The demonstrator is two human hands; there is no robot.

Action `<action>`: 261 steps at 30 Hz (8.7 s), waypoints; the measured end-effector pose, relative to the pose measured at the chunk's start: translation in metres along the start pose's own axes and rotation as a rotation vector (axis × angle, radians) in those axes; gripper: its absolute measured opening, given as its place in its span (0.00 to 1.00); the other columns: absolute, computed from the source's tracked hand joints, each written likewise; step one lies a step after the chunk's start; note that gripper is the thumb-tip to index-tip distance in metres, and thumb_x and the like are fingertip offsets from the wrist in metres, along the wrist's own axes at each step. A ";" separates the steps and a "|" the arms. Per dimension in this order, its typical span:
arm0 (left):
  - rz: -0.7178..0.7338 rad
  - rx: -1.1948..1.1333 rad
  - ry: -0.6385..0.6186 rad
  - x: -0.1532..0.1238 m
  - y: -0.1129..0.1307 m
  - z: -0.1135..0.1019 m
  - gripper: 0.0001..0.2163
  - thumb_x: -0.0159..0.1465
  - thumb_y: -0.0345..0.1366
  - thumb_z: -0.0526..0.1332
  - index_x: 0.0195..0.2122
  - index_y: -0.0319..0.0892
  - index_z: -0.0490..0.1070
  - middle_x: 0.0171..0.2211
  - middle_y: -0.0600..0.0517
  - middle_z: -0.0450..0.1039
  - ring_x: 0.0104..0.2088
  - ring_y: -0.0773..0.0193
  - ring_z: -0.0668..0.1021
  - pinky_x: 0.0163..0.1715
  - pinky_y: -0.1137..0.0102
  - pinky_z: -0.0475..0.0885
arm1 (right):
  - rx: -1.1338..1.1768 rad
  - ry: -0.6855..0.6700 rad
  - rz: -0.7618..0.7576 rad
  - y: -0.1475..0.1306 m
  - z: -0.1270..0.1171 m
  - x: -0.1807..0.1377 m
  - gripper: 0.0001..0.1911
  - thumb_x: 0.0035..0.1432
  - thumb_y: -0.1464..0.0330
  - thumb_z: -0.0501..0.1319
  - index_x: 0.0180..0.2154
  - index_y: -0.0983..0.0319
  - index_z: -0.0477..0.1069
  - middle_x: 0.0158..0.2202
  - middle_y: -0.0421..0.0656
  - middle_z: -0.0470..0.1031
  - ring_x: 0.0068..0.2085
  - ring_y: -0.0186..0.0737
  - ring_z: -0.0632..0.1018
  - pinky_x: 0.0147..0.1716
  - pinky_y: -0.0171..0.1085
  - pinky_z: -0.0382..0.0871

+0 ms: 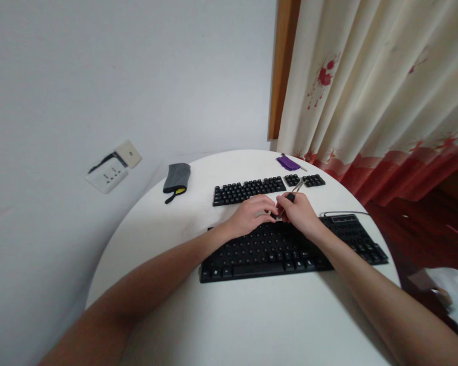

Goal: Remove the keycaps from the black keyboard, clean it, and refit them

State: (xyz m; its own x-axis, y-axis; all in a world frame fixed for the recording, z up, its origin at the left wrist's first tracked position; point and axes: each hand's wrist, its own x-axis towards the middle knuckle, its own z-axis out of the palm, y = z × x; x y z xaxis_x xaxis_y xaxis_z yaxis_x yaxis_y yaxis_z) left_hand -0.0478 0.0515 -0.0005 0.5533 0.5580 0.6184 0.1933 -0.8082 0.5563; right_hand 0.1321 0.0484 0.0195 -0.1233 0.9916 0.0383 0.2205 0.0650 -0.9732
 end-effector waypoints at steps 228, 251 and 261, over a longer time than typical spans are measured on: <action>-0.153 0.724 -0.134 0.007 -0.048 -0.022 0.05 0.60 0.38 0.69 0.33 0.45 0.77 0.47 0.50 0.71 0.48 0.54 0.68 0.48 0.57 0.67 | 0.025 0.217 -0.189 0.014 -0.008 0.013 0.26 0.63 0.48 0.55 0.31 0.64 0.74 0.25 0.46 0.77 0.26 0.38 0.75 0.27 0.35 0.68; -0.278 0.833 -0.023 0.011 -0.053 -0.017 0.23 0.56 0.38 0.68 0.53 0.46 0.67 0.54 0.44 0.66 0.53 0.45 0.66 0.48 0.54 0.63 | 0.015 0.186 -0.179 0.014 -0.006 0.011 0.22 0.64 0.52 0.55 0.31 0.63 0.74 0.25 0.45 0.77 0.25 0.37 0.75 0.27 0.35 0.68; -0.307 0.834 -0.030 0.010 -0.054 -0.017 0.24 0.56 0.38 0.68 0.54 0.46 0.67 0.54 0.44 0.66 0.53 0.44 0.66 0.48 0.52 0.63 | 0.010 0.175 -0.193 0.014 -0.007 0.012 0.21 0.64 0.54 0.55 0.30 0.63 0.74 0.24 0.44 0.77 0.25 0.37 0.75 0.27 0.34 0.67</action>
State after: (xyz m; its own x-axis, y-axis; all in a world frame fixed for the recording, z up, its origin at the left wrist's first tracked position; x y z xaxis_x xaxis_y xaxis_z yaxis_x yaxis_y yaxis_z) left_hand -0.0667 0.1042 -0.0148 0.3985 0.7771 0.4871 0.8576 -0.5040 0.1025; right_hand 0.1405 0.0618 0.0080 0.0077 0.9653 0.2609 0.1991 0.2542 -0.9464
